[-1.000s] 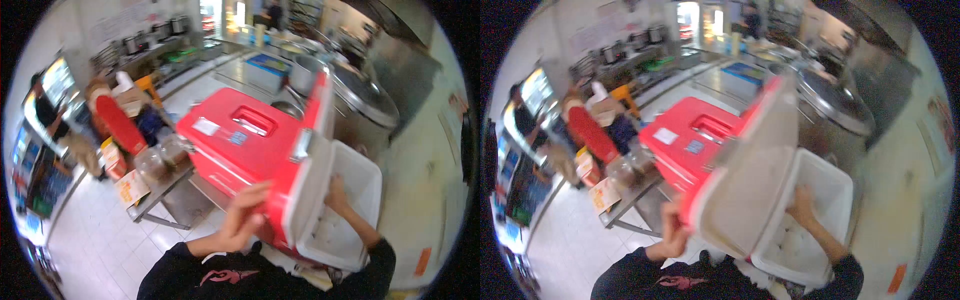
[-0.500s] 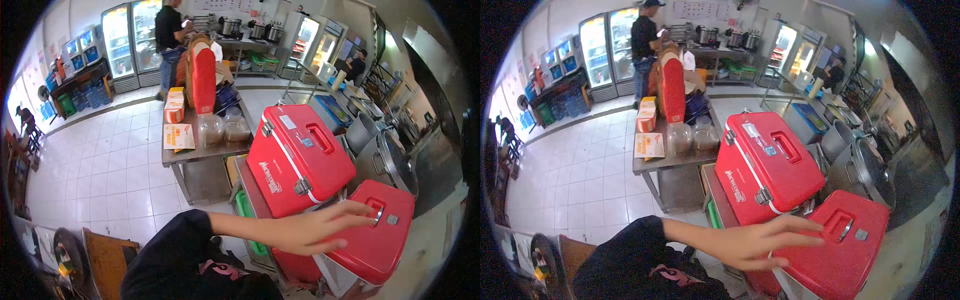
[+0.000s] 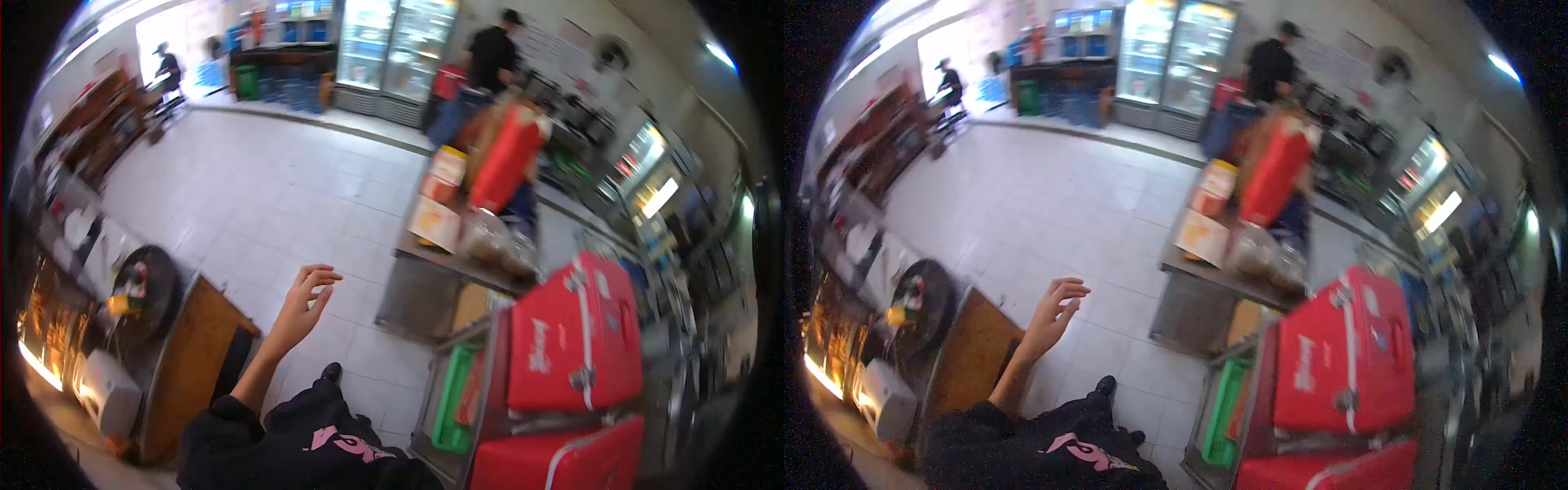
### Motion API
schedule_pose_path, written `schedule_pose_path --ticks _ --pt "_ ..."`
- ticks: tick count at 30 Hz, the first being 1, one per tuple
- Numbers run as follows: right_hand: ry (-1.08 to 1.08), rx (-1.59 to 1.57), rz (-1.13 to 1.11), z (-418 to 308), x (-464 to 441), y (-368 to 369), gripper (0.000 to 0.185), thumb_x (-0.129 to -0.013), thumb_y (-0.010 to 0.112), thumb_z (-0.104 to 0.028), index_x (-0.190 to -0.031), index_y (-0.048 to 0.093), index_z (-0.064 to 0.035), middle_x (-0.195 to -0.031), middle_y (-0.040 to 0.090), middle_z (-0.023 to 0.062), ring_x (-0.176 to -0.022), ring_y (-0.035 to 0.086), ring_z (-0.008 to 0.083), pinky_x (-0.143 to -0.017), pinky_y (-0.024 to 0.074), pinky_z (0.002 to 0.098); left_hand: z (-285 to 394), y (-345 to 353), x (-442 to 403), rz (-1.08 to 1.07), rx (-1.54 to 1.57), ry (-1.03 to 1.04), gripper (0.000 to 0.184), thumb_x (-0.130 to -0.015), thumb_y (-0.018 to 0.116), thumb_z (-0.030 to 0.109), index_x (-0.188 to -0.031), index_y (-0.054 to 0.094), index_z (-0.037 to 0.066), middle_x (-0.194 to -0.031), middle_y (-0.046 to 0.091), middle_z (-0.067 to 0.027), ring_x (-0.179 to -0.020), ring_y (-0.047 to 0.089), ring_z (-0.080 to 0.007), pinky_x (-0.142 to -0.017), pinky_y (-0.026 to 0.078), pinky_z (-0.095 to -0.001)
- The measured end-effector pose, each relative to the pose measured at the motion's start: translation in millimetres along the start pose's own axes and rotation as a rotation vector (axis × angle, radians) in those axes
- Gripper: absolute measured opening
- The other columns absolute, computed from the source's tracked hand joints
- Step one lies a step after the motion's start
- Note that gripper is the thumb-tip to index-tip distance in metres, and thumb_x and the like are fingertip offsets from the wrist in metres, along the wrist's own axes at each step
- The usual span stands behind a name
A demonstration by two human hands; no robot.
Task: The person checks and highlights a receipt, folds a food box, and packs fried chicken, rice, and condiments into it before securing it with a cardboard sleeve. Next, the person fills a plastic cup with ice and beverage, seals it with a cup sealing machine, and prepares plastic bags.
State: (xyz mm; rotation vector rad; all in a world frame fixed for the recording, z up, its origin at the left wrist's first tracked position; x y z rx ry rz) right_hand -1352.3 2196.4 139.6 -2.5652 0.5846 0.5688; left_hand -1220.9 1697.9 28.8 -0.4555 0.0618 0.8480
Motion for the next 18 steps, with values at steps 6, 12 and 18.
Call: schedule_pose_path --ticks 6,12,18 --pt "-0.111 -0.091 -0.354 -73 42 181 0.061 -0.077 0.066 -0.034 -0.122 0.041 -0.0002 -0.115 0.047 0.0258 -0.098 0.052 0.035 -0.075 0.0511 0.0447 -74 -126 -1 0.235 -0.006 -0.004 0.019 -0.089 0.048 0.005 -0.107 0.055 0.006 -0.12 0.043 -0.0103 -0.109 0.049 -0.0205 -0.085 0.048 -0.0314" --pt "-0.245 -0.153 -0.615 -174 112 354 0.053 -0.079 0.065 -0.028 -0.119 0.044 -0.0012 -0.114 0.048 0.025 -0.096 0.053 0.0329 -0.073 0.0531 0.0431 -141 -249 0 0.253 -0.048 -0.073 0.019 -0.09 0.047 0.006 -0.108 0.054 0.007 -0.12 0.042 -0.0105 -0.109 0.047 -0.0213 -0.089 0.046 -0.0307" --pt "-0.378 -0.197 -0.848 -268 182 514 0.044 -0.081 0.064 -0.022 -0.116 0.047 -0.0022 -0.114 0.048 0.0241 -0.095 0.053 0.0307 -0.071 0.0551 0.0416 -211 -384 15 0.586 -0.126 -0.278 0.018 -0.09 0.047 0.01 -0.106 0.054 0.004 -0.117 0.044 -0.0114 -0.107 0.049 -0.0211 -0.086 0.047 -0.0319"
Point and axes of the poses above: each hand's wrist, its own x-axis away from the middle knuckle, its own y-axis out of the palm, z = x × y, the point moved 6 cm from there along -x, towards the middle knuckle
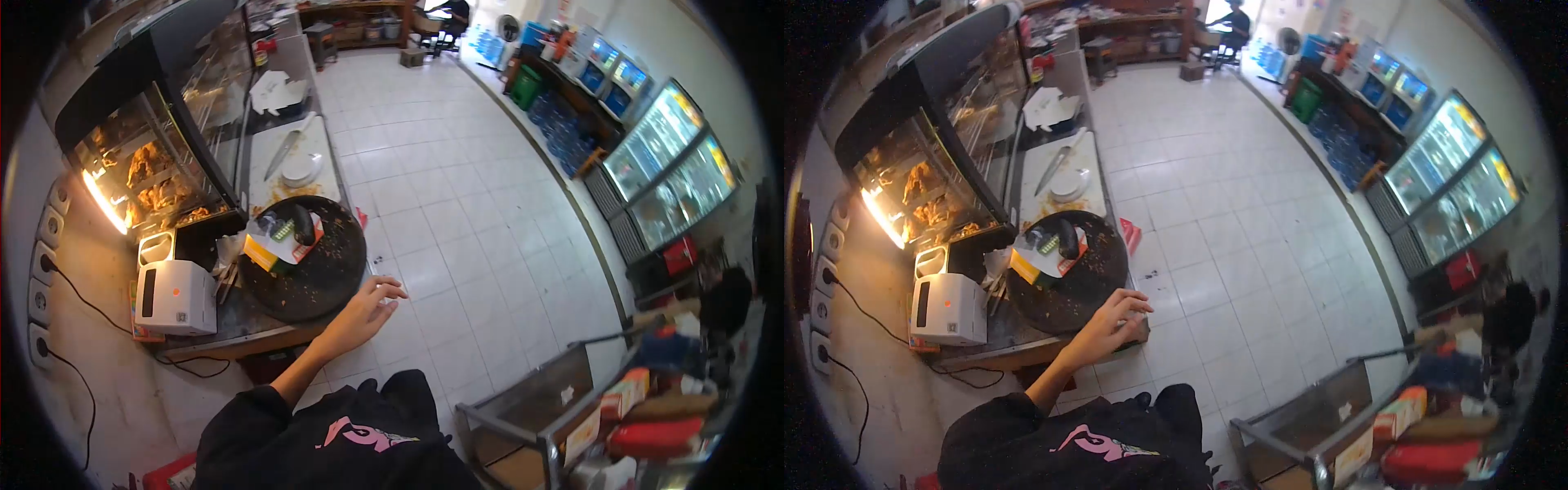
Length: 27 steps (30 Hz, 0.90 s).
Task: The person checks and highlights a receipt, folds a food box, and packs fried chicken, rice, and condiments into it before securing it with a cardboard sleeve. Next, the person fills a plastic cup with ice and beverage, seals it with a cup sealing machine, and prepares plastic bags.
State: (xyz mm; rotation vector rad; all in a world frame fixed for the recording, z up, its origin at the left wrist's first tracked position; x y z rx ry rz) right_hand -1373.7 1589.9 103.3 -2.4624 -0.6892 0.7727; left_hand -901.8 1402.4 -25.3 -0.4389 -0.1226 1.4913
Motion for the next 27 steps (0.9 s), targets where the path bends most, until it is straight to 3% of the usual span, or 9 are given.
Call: schedule_pose_path --ticks 3,6,7,11,13,16,22,24,27 --pt "-0.132 0.024 -0.167 -23 -68 102 0.04 -0.082 0.064 -0.019 -0.115 0.049 -0.0027 -0.114 0.049 0.0237 -0.094 0.054 0.0297 -0.07 0.0561 0.0408 -42 -36 -34 0.134 -0.054 -0.08 0.018 -0.091 0.047 0.01 -0.105 0.055 0.003 -0.114 0.046 -0.0108 -0.106 0.05 -0.0208 -0.084 0.047 -0.0318" --pt "-0.594 0.378 -0.399 -58 -138 232 0.036 -0.083 0.064 -0.016 -0.114 0.05 -0.0032 -0.114 0.049 0.0232 -0.093 0.054 0.0286 -0.068 0.0571 0.04 -80 -59 -74 0.293 -0.019 -0.181 0.017 -0.091 0.047 0.01 -0.103 0.056 0.002 -0.111 0.048 -0.0102 -0.103 0.051 -0.0208 -0.083 0.047 -0.0313" --pt "-0.23 -0.375 -0.58 -85 -140 285 0.04 -0.084 0.064 -0.017 -0.116 0.047 -0.0011 -0.117 0.048 0.0219 -0.086 0.056 0.0267 -0.064 0.0592 0.0343 -94 -63 -85 0.356 -0.014 -0.227 0.017 -0.091 0.048 0.009 -0.103 0.056 0.002 -0.109 0.048 -0.0103 -0.101 0.052 -0.0208 -0.083 0.047 -0.0309" --pt "-0.069 -0.508 -0.554 -172 -190 433 0.038 -0.08 0.068 -0.016 -0.11 0.052 -0.0003 -0.113 0.05 0.0166 -0.086 0.057 0.0236 -0.062 0.0575 0.0301 -140 -66 -143 0.56 -0.08 -0.34 0.016 -0.091 0.048 0.009 -0.103 0.055 0.002 -0.103 0.05 -0.0097 -0.095 0.054 -0.0202 -0.08 0.047 -0.0303" --pt "-0.311 -0.288 -0.64 -157 -272 534 0.065 -0.079 0.068 -0.03 -0.128 0.036 -0.0028 -0.125 0.041 0.0148 -0.115 0.042 0.0279 -0.098 0.0355 0.0385 -141 -68 -174 0.621 -0.168 -0.376 0.014 -0.09 0.049 0.01 -0.101 0.055 0.003 -0.1 0.052 -0.0104 -0.093 0.056 -0.0225 -0.078 0.046 -0.031" --pt "-0.58 -0.094 -0.608 -237 -296 664 0.064 -0.079 0.069 -0.032 -0.127 0.037 -0.0025 -0.124 0.042 0.0159 -0.114 0.042 0.0284 -0.097 0.0367 0.0401 -151 -61 -199 0.7 -0.192 -0.476 0.013 -0.088 0.05 0.01 -0.099 0.055 0.004 -0.099 0.053 -0.0118 -0.092 0.057 -0.0263 -0.077 0.046 -0.033" --pt "-0.972 -0.357 -1.063 -421 -146 859 0.057 -0.079 0.068 -0.025 -0.125 0.042 -0.0035 -0.121 0.044 0.0139 -0.115 0.04 0.0278 -0.097 0.033 0.0422 -167 -68 -168 1.079 -0.286 -0.806 0.013 -0.087 0.052 0.01 -0.098 0.056 0.005 -0.093 0.057 -0.0116 -0.085 0.059 -0.0282 -0.074 0.048 -0.0345" --pt "-0.995 -0.452 -1.451 -473 -55 887 0.058 -0.078 0.068 -0.023 -0.127 0.043 -0.0053 -0.121 0.043 0.0139 -0.117 0.038 0.0274 -0.099 0.0308 0.0416 -177 -75 -150 1.192 -0.368 -0.924 0.013 -0.087 0.052 0.009 -0.098 0.057 0.005 -0.093 0.058 -0.0113 -0.083 0.06 -0.0266 -0.072 0.048 -0.0334" --pt "-1.075 -0.429 -1.593 -522 46 907 0.055 -0.077 0.069 -0.021 -0.125 0.045 -0.0079 -0.122 0.045 0.0138 -0.114 0.042 0.0272 -0.097 0.0338 0.0405 -182 -102 -109 1.662 -0.153 -0.966 0.011 -0.087 0.051 0.01 -0.09 0.059 0.004 -0.089 0.06 -0.0128 -0.079 0.06 -0.0289 -0.071 0.048 -0.0342"
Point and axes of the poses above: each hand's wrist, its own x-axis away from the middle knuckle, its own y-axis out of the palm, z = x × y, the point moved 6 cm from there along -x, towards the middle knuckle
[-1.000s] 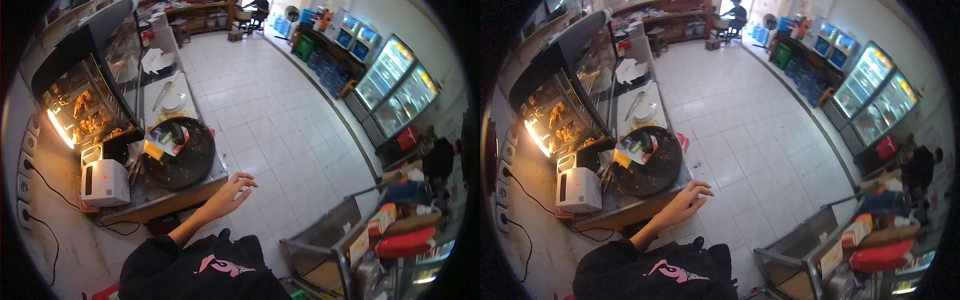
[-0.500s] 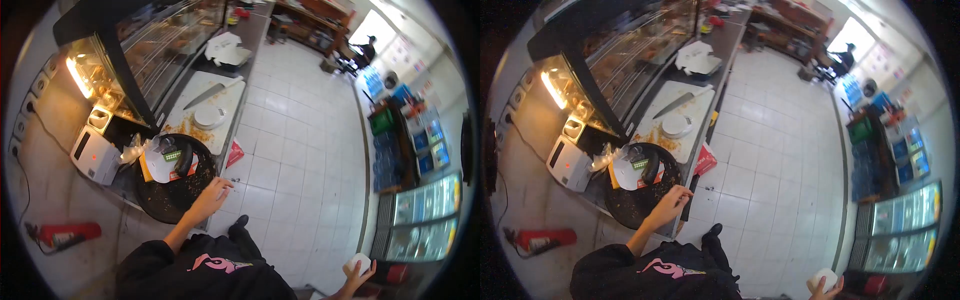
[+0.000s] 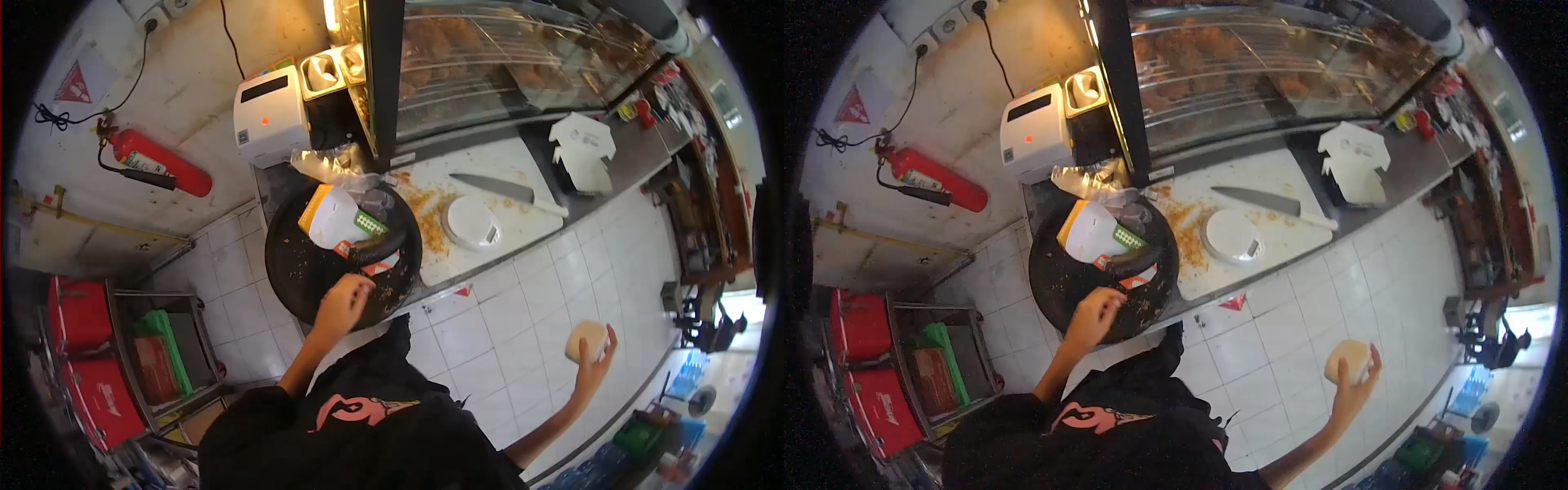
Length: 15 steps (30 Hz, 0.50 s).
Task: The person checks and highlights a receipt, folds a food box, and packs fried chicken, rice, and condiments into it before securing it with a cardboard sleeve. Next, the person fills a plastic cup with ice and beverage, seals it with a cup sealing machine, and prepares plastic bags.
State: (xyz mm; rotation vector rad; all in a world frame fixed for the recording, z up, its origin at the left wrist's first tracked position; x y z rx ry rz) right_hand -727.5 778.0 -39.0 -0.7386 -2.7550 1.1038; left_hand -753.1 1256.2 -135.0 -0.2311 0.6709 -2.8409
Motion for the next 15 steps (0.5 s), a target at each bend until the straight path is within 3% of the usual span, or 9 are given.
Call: schedule_pose_path --ticks 2,4,5,8,11,12,14,15 --pt "-0.106 -0.088 -0.195 -6 -46 44 0.054 -0.077 0.068 -0.021 -0.125 0.047 -0.0102 -0.121 0.048 0.0144 -0.111 0.045 0.0279 -0.094 0.0376 0.0404 10 -31 -36 0.274 -0.246 0.066 0.011 -0.086 0.052 0.009 -0.092 0.059 0.003 -0.086 0.06 -0.0141 -0.078 0.06 -0.0308 -0.068 0.047 -0.0363" --pt "-0.104 -0.169 -0.307 -17 -78 70 0.056 -0.075 0.07 -0.021 -0.126 0.047 -0.0109 -0.119 0.051 0.0157 -0.11 0.048 0.0298 -0.092 0.0404 0.0411 6 -59 -71 0.535 -0.232 0.057 0.009 -0.085 0.052 0.006 -0.088 0.058 0.0 -0.086 0.06 -0.0157 -0.077 0.06 -0.031 -0.068 0.047 -0.0364" --pt "-0.078 -0.172 -0.348 -30 -89 81 0.057 -0.075 0.07 -0.021 -0.125 0.047 -0.011 -0.12 0.051 0.0165 -0.111 0.047 0.0308 -0.092 0.0405 0.0417 13 -75 -90 0.657 -0.305 0.235 0.009 -0.085 0.052 0.006 -0.088 0.057 -0.001 -0.088 0.061 -0.0145 -0.076 0.06 -0.0303 -0.068 0.047 -0.0357" --pt "-0.169 -0.011 -0.362 -24 -151 102 0.056 -0.074 0.07 -0.022 -0.125 0.047 -0.0115 -0.121 0.051 0.0175 -0.112 0.048 0.0329 -0.091 0.0413 0.0427 -11 -108 -149 0.809 -0.33 0.124 0.016 -0.089 0.051 0.015 -0.094 0.054 0.0 -0.09 0.057 -0.0119 -0.075 0.059 -0.0233 -0.067 0.047 -0.0344" --pt "-0.331 0.043 -0.348 -20 -223 126 0.056 -0.075 0.07 -0.022 -0.125 0.047 -0.012 -0.118 0.051 0.0182 -0.112 0.048 0.0347 -0.09 0.0413 0.0434 -68 -126 -195 0.952 -0.667 0.033 0.041 -0.083 0.063 0.024 -0.112 0.044 0.002 -0.088 0.057 -0.015 -0.067 0.059 -0.025 -0.062 0.05 -0.0347" --pt "-0.374 0.132 -0.322 -19 -248 135 0.057 -0.073 0.07 -0.02 -0.125 0.047 -0.0122 -0.114 0.052 0.0186 -0.11 0.048 0.0356 -0.091 0.04 0.043 -86 -129 -200 0.971 -0.672 0.01 0.041 -0.083 0.063 0.024 -0.112 0.044 0.002 -0.088 0.057 -0.015 -0.067 0.059 -0.025 -0.062 0.05 -0.0347" --pt "-0.472 0.121 -0.323 -17 -301 158 0.059 -0.072 0.071 -0.019 -0.125 0.046 -0.0124 -0.113 0.052 0.019 -0.109 0.048 0.0359 -0.091 0.0394 0.0429 -150 -130 -214 0.761 -0.061 -0.347 0.061 -0.073 0.073 0.022 -0.118 0.038 0.001 -0.085 0.06 -0.0167 -0.065 0.061 -0.0227 -0.057 0.053 -0.0346" --pt "-0.542 0.119 -0.303 -12 -325 167 0.06 -0.071 0.071 -0.019 -0.125 0.046 -0.0126 -0.112 0.052 0.0193 -0.108 0.048 0.0362 -0.091 0.0389 0.0427 -165 -134 -215 0.768 -0.034 -0.289 0.071 -0.067 0.078 0.016 -0.121 0.033 0.0 -0.085 0.062 -0.0172 -0.065 0.062 -0.0199 -0.055 0.054 -0.0333"
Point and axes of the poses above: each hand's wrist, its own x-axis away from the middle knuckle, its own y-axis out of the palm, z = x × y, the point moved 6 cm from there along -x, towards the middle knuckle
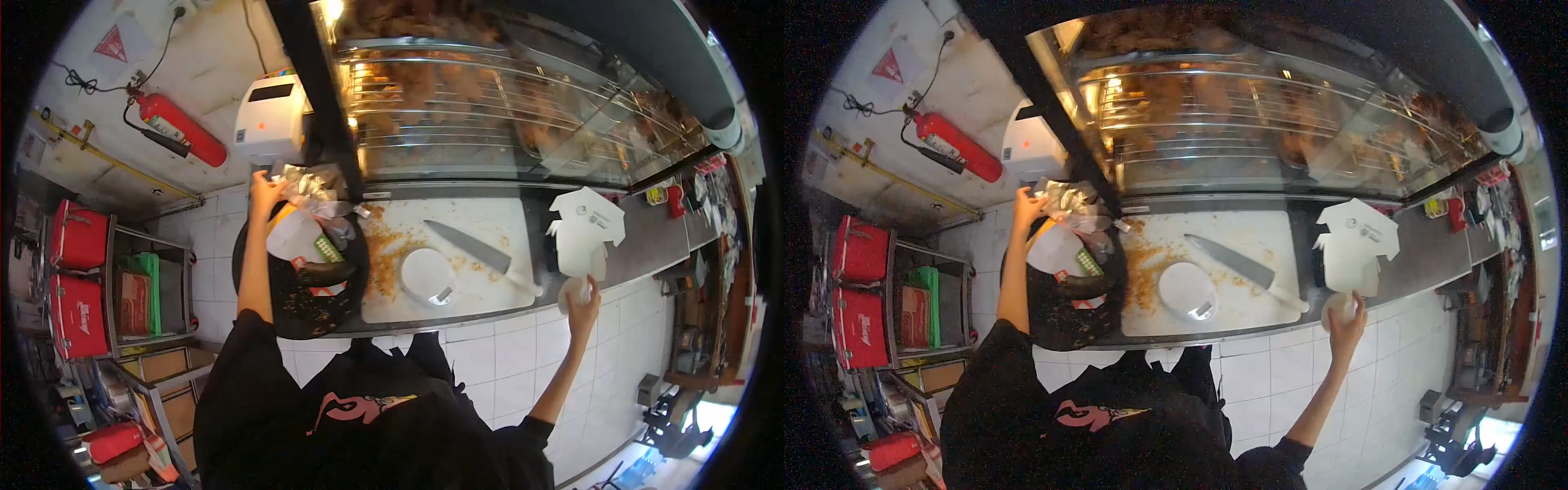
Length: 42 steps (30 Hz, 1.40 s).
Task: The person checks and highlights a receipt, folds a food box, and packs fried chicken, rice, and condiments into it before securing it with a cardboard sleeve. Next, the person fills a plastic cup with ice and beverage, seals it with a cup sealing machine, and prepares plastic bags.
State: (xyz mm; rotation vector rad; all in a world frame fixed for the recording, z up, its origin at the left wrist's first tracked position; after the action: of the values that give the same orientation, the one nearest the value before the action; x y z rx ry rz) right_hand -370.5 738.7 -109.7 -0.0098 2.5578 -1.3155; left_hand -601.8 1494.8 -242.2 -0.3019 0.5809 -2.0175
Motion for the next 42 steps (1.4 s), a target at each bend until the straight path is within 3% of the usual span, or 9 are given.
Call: schedule_pose_path --ticks 6,10,15,19,24,27,32,35,42 --pt "-0.081 -0.017 -0.002 80 -114 36 0.061 -0.069 0.073 -0.017 -0.123 0.047 -0.0108 -0.11 0.053 0.02 -0.104 0.049 0.0352 -0.09 0.0389 0.0429 73 -21 34 0.013 0.412 -0.103 0.012 -0.082 0.059 0.011 -0.091 0.057 0.004 -0.084 0.06 -0.0038 -0.072 0.059 -0.0122 -0.059 0.05 -0.0248" --pt "0.146 -0.51 -0.258 168 -145 114 0.064 -0.072 0.075 -0.017 -0.123 0.039 -0.0052 -0.1 0.057 0.0178 -0.087 0.058 0.0241 -0.069 0.048 0.0328 160 -47 97 0.33 0.604 -0.126 0.018 -0.089 0.046 0.021 -0.093 0.054 0.006 -0.091 0.056 -0.0046 -0.086 0.056 -0.0156 -0.074 0.049 -0.0326" --pt "-0.293 0.211 -0.275 234 -137 162 0.038 -0.078 0.069 -0.021 -0.106 0.054 -0.0001 -0.097 0.061 0.0187 -0.089 0.058 0.0301 -0.08 0.0455 0.0384 180 -41 199 0.374 1.022 -0.083 0.015 -0.091 0.045 0.023 -0.096 0.05 0.009 -0.089 0.052 -0.0026 -0.09 0.054 -0.0178 -0.088 0.045 -0.04" --pt "-0.379 0.359 0.175 107 -111 104 0.02 -0.081 0.064 -0.018 -0.09 0.06 -0.0007 -0.096 0.06 0.0193 -0.093 0.056 0.0352 -0.083 0.0443 0.0428 214 -16 292 0.408 0.885 -0.137 0.019 -0.092 0.045 0.023 -0.095 0.052 0.005 -0.094 0.054 -0.0044 -0.09 0.056 -0.0178 -0.078 0.049 -0.0362" --pt "-0.363 -0.585 -0.91 -117 -10 134 0.021 -0.088 0.05 -0.014 -0.1 0.063 -0.0024 -0.094 0.066 0.0113 -0.085 0.063 0.0214 -0.076 0.0488 0.0344 217 12 386 0.342 0.774 -0.268 0.016 -0.091 0.051 0.017 -0.094 0.056 0.003 -0.099 0.059 -0.0043 -0.091 0.057 -0.0145 -0.08 0.048 -0.0316" --pt "0.291 -1.122 -1.697 -179 113 199 0.042 -0.095 0.04 -0.034 -0.121 0.05 -0.0018 -0.106 0.062 0.0129 -0.092 0.061 0.0227 -0.078 0.0497 0.0307 205 26 430 0.284 0.737 -0.328 0.013 -0.089 0.055 0.013 -0.094 0.059 0.002 -0.098 0.061 -0.0042 -0.092 0.058 -0.0126 -0.082 0.046 -0.0285" --pt "0.419 -1.259 -1.773 -231 189 204 0.033 -0.086 0.058 -0.016 -0.115 0.049 -0.0023 -0.095 0.062 0.0125 -0.09 0.061 0.0237 -0.08 0.0501 0.0316 202 32 493 0.291 0.644 -0.252 0.014 -0.089 0.056 0.014 -0.097 0.06 0.003 -0.095 0.063 -0.0036 -0.091 0.059 -0.0108 -0.083 0.045 -0.0251" --pt "0.456 -1.418 -1.702 -234 185 192 0.024 -0.085 0.053 -0.004 -0.108 0.052 -0.0011 -0.095 0.061 0.014 -0.094 0.06 0.0259 -0.084 0.0491 0.0403 168 40 535 0.632 0.956 -0.466 0.023 -0.092 0.051 0.018 -0.107 0.055 0.001 -0.105 0.06 -0.0067 -0.092 0.06 -0.0153 -0.087 0.049 -0.0312" --pt "0.551 -1.5 -1.621 -211 160 192 0.034 -0.088 0.043 0.002 -0.12 0.038 -0.0035 -0.105 0.057 0.0171 -0.099 0.057 0.0306 -0.088 0.0467 0.0455 153 67 555 0.651 1.31 -0.528 0.021 -0.093 0.051 0.018 -0.106 0.056 0.002 -0.097 0.058 -0.0018 -0.087 0.059 -0.0112 -0.091 0.047 -0.0309"
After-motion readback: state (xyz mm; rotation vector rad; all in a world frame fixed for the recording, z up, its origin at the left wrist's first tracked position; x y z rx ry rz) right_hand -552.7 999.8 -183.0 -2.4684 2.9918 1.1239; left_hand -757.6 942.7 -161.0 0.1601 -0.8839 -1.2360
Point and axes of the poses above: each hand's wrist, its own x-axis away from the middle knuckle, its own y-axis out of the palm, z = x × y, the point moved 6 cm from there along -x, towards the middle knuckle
